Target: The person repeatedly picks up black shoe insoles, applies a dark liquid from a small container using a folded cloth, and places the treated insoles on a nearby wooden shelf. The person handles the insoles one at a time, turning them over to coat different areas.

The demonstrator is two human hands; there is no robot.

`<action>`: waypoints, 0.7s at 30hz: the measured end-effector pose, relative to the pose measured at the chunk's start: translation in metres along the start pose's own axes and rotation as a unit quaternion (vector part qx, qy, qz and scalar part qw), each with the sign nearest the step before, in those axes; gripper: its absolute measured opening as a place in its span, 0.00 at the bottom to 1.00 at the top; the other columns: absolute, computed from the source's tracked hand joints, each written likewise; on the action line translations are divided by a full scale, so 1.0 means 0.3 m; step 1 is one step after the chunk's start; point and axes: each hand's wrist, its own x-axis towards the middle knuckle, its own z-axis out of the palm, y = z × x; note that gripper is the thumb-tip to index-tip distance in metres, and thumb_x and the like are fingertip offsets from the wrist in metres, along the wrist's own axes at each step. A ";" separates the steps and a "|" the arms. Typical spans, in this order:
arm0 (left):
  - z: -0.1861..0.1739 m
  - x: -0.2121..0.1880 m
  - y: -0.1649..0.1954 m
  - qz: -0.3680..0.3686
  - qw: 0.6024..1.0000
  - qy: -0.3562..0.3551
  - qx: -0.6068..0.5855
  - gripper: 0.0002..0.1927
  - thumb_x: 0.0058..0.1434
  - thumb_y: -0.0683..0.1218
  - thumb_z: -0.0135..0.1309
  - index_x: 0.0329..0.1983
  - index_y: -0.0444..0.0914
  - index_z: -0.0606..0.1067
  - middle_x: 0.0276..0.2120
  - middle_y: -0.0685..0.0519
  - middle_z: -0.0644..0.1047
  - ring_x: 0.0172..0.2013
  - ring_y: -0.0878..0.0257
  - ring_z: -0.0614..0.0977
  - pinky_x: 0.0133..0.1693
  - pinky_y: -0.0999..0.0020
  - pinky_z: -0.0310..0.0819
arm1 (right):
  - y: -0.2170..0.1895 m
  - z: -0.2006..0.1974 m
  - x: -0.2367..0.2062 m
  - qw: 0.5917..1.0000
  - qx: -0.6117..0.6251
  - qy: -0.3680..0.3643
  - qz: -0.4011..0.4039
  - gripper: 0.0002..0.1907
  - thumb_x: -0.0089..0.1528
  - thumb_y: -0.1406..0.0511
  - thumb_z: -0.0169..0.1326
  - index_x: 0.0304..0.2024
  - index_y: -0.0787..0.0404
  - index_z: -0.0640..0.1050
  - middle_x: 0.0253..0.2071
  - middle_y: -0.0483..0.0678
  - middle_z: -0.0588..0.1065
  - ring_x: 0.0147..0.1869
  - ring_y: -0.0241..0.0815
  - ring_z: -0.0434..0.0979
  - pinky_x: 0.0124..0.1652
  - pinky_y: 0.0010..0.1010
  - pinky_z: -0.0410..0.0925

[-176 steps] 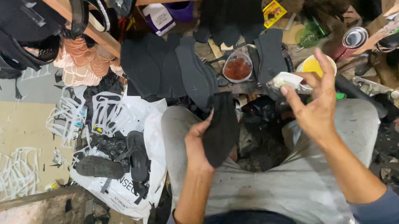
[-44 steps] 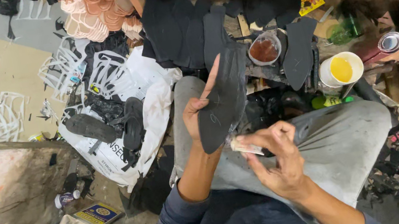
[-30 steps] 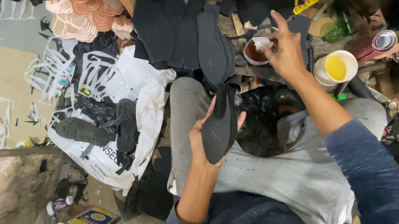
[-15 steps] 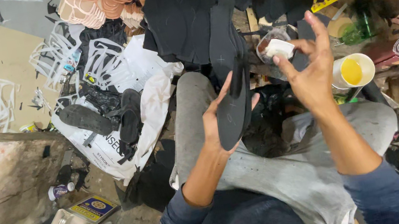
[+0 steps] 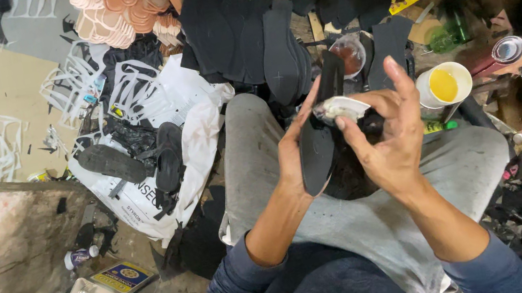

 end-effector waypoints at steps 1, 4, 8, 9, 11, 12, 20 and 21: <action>0.004 -0.004 -0.004 0.000 1.000 -0.003 -0.004 0.29 0.75 0.45 0.35 0.79 0.36 0.56 0.68 0.47 0.69 0.62 0.58 0.75 0.66 0.63 0.67 | -0.011 0.001 -0.007 1.000 0.006 0.007 0.008 0.48 0.65 0.78 0.63 0.78 0.62 0.49 0.47 0.54 0.81 0.53 0.42 0.80 0.60 0.29 0.69; 0.000 -0.009 -0.007 0.007 0.998 -0.064 -0.021 0.29 0.78 0.47 0.37 0.81 0.38 0.56 0.67 0.44 0.69 0.61 0.55 0.76 0.64 0.61 0.71 | -0.045 0.006 -0.039 0.999 0.038 -0.019 -0.034 0.49 0.62 0.79 0.62 0.77 0.61 0.48 0.48 0.54 0.80 0.54 0.44 0.79 0.66 0.36 0.66; -0.029 -0.016 -0.003 -0.003 0.998 -0.048 -0.047 0.30 0.76 0.47 0.39 0.81 0.41 0.55 0.68 0.46 0.69 0.59 0.53 0.77 0.63 0.62 0.74 | -0.068 0.010 -0.071 0.989 0.104 -0.083 -0.070 0.48 0.61 0.78 0.61 0.75 0.59 0.49 0.50 0.53 0.80 0.56 0.43 0.80 0.60 0.35 0.71; -0.036 -0.013 -0.004 0.002 0.997 -0.066 -0.048 0.30 0.77 0.47 0.38 0.81 0.40 0.55 0.68 0.45 0.69 0.60 0.52 0.77 0.63 0.61 0.74 | -0.070 0.012 -0.076 0.992 0.086 -0.063 -0.073 0.47 0.62 0.78 0.61 0.76 0.59 0.49 0.50 0.53 0.80 0.55 0.43 0.80 0.59 0.35 0.71; -0.044 -0.007 -0.006 0.006 0.994 -0.096 -0.055 0.29 0.78 0.47 0.38 0.82 0.39 0.55 0.68 0.43 0.69 0.60 0.52 0.77 0.62 0.58 0.73 | -0.076 0.017 -0.084 0.996 0.046 -0.024 -0.068 0.47 0.64 0.79 0.61 0.76 0.57 0.49 0.51 0.53 0.80 0.53 0.41 0.80 0.57 0.35 0.71; -0.045 -0.001 -0.006 0.001 0.993 -0.096 -0.074 0.30 0.77 0.47 0.38 0.81 0.39 0.55 0.68 0.42 0.69 0.61 0.52 0.76 0.65 0.58 0.71 | -0.084 0.016 -0.096 0.994 0.026 -0.041 -0.101 0.47 0.62 0.78 0.61 0.75 0.57 0.49 0.49 0.53 0.80 0.52 0.42 0.80 0.56 0.37 0.69; -0.018 -0.002 0.061 0.045 0.983 -0.073 -0.160 0.32 0.74 0.46 0.36 0.80 0.31 0.53 0.70 0.38 0.66 0.66 0.45 0.71 0.73 0.49 0.59 | -0.067 -0.017 -0.121 0.994 -0.012 0.011 -0.110 0.48 0.66 0.77 0.62 0.78 0.58 0.46 0.48 0.51 0.80 0.49 0.43 0.79 0.55 0.32 0.68; -0.012 -0.007 0.061 0.048 0.985 -0.077 -0.148 0.33 0.72 0.46 0.36 0.79 0.32 0.53 0.70 0.38 0.65 0.66 0.43 0.70 0.72 0.49 0.59 | -0.049 -0.011 -0.106 0.996 -0.020 0.025 -0.084 0.47 0.67 0.77 0.62 0.78 0.58 0.47 0.48 0.52 0.80 0.50 0.44 0.79 0.57 0.33 0.67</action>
